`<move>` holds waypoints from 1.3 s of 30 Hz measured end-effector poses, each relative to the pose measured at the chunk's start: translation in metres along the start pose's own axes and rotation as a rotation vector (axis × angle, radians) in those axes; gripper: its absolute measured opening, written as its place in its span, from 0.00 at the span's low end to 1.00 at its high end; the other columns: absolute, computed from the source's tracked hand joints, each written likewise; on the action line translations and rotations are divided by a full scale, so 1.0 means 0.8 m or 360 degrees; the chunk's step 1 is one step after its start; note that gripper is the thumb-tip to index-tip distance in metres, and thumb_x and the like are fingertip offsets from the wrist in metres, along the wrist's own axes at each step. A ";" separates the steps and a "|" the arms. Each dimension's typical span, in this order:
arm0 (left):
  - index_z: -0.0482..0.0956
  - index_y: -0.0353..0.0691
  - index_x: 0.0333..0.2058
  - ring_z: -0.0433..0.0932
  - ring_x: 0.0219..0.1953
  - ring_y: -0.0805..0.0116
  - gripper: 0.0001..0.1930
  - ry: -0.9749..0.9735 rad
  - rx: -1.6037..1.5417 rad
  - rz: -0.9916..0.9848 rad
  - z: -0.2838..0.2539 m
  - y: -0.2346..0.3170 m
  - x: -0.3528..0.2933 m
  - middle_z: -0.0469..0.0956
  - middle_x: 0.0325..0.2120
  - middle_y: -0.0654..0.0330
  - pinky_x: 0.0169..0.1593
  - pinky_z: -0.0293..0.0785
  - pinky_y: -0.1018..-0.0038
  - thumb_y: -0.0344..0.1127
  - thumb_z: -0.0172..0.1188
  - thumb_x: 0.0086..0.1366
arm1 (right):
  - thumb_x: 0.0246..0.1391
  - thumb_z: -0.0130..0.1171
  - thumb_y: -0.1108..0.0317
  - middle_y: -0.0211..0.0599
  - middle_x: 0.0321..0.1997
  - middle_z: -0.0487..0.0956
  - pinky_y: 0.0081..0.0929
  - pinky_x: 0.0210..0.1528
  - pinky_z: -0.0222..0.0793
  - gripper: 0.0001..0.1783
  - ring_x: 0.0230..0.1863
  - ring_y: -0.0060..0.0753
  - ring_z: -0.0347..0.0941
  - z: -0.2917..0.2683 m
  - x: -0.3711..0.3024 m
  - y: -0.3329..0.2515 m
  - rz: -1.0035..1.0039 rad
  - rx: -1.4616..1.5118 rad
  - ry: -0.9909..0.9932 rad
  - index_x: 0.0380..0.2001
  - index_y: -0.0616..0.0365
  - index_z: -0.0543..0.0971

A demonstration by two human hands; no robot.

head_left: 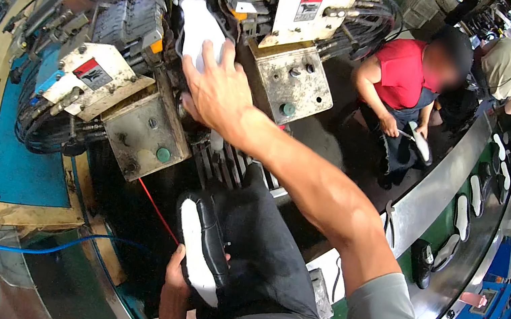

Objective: Applying adhesive and assembling shoe components on a production line.

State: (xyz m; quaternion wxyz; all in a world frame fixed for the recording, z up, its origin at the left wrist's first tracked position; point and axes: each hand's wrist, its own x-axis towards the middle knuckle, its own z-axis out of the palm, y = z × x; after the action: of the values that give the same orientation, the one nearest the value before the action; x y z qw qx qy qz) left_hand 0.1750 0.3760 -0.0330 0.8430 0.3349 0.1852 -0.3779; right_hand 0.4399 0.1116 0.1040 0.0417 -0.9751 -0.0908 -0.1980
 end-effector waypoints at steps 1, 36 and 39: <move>0.59 0.30 0.76 0.79 0.62 0.27 0.44 -0.0073 -0.0035 -0.0044 -0.007 0.003 0.010 0.75 0.64 0.31 0.64 0.78 0.36 0.65 0.44 0.78 | 0.59 0.72 0.46 0.64 0.75 0.66 0.61 0.58 0.82 0.43 0.74 0.80 0.61 0.003 0.016 0.003 0.0000 -0.0024 0.0015 0.72 0.55 0.73; 0.66 0.32 0.72 0.85 0.57 0.50 0.35 -0.0092 0.0431 0.0478 0.037 0.031 0.076 0.80 0.60 0.43 0.59 0.85 0.56 0.53 0.54 0.78 | 0.74 0.53 0.31 0.60 0.78 0.69 0.54 0.60 0.82 0.53 0.71 0.52 0.75 -0.005 -0.349 -0.049 0.1435 0.2882 -0.1306 0.87 0.43 0.45; 0.62 0.37 0.76 0.78 0.65 0.56 0.37 0.0038 0.0601 0.0558 0.051 0.006 0.051 0.76 0.64 0.48 0.66 0.78 0.59 0.51 0.60 0.77 | 0.80 0.47 0.38 0.56 0.82 0.65 0.38 0.81 0.56 0.45 0.81 0.46 0.62 0.003 -0.402 -0.116 0.1158 0.2743 -0.0483 0.84 0.58 0.55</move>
State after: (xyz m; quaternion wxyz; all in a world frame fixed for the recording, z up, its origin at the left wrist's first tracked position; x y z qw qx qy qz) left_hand 0.2073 0.3284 -0.0250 0.8161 0.5177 0.0603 -0.2498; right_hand 0.1315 0.1514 -0.0207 0.7943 -0.5924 0.0993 0.0914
